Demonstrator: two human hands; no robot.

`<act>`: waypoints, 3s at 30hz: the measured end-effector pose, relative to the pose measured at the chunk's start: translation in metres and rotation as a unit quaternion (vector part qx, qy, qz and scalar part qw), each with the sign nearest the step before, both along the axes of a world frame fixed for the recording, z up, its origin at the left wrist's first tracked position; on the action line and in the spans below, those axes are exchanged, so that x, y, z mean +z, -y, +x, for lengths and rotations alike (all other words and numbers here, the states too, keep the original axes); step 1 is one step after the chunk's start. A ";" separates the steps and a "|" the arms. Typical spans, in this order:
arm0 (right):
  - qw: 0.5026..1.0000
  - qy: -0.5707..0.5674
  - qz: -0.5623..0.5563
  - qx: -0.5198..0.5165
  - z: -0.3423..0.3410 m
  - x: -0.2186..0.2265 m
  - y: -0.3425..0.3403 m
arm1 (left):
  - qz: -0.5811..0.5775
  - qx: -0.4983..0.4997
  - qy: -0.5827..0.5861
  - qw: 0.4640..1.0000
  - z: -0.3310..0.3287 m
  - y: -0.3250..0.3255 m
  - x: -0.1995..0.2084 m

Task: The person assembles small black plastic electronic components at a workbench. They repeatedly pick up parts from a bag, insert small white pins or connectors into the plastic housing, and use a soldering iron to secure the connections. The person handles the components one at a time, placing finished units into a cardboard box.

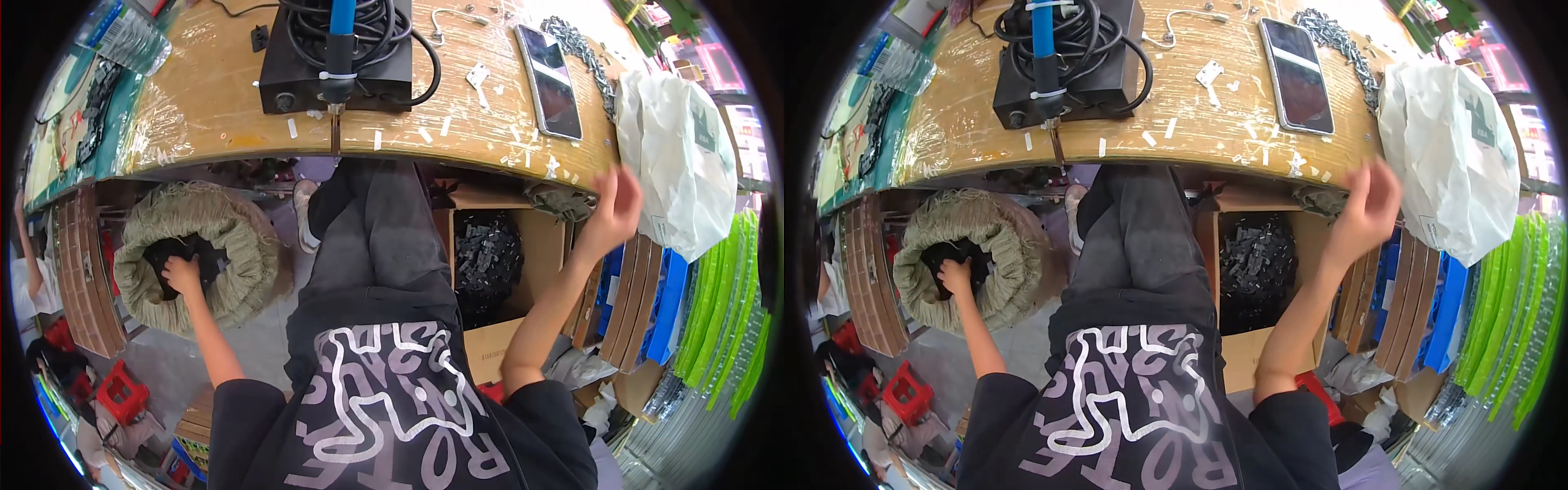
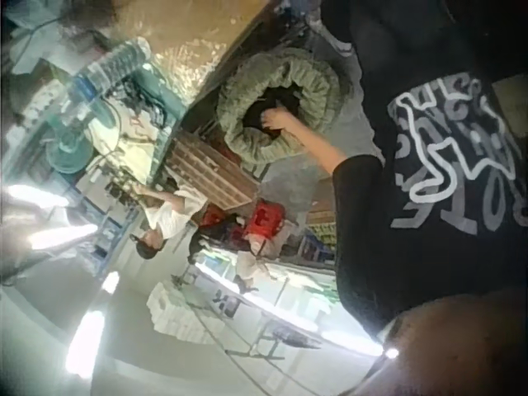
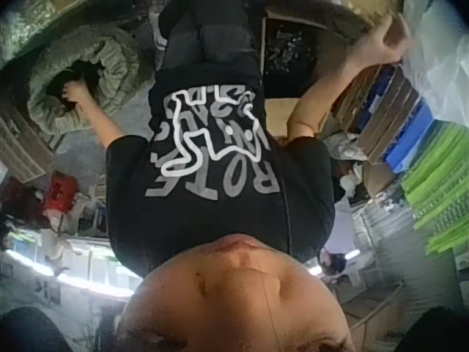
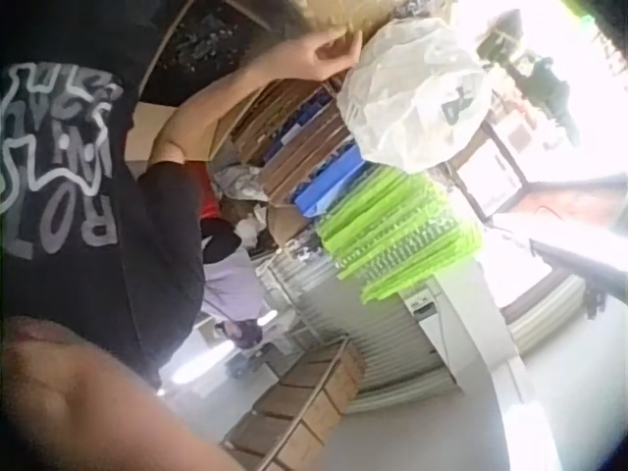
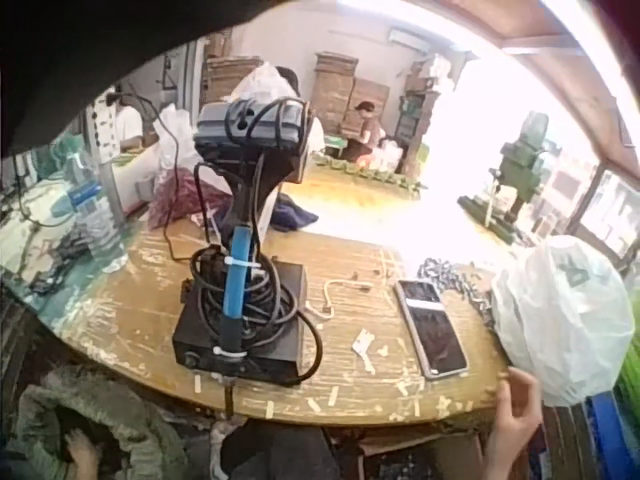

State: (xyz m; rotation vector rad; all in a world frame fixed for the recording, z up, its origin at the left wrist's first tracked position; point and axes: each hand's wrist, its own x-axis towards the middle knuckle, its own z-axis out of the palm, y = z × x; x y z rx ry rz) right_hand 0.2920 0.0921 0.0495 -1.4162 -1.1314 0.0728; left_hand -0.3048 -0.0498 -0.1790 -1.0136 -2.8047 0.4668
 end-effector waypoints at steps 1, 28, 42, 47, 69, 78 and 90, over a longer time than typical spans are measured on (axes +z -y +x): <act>0.998 0.036 -0.004 0.042 0.004 0.006 -0.023 | 0.013 0.000 -0.009 1.000 -0.007 0.002 -0.004; 0.841 0.471 -0.263 -0.042 0.074 0.001 -0.187 | 0.618 0.022 0.099 0.780 -0.006 0.002 0.063; 0.946 0.289 -0.150 0.013 0.065 -0.007 -0.108 | 0.513 -0.055 0.651 0.557 0.183 -0.033 0.183; 0.985 0.000 -0.048 0.167 -0.013 0.013 -0.020 | 0.346 0.000 0.826 0.446 0.269 -0.034 0.188; 0.803 -0.260 -0.225 0.487 -0.118 -0.035 0.079 | 0.175 0.175 0.944 0.219 0.310 -0.033 0.164; 0.787 -0.292 -0.246 0.485 -0.118 -0.048 0.079 | 0.186 0.175 0.956 0.142 0.301 -0.033 0.159; 0.806 -0.244 -0.301 0.448 -0.115 -0.050 0.084 | 0.286 0.028 0.903 0.319 0.307 -0.036 0.159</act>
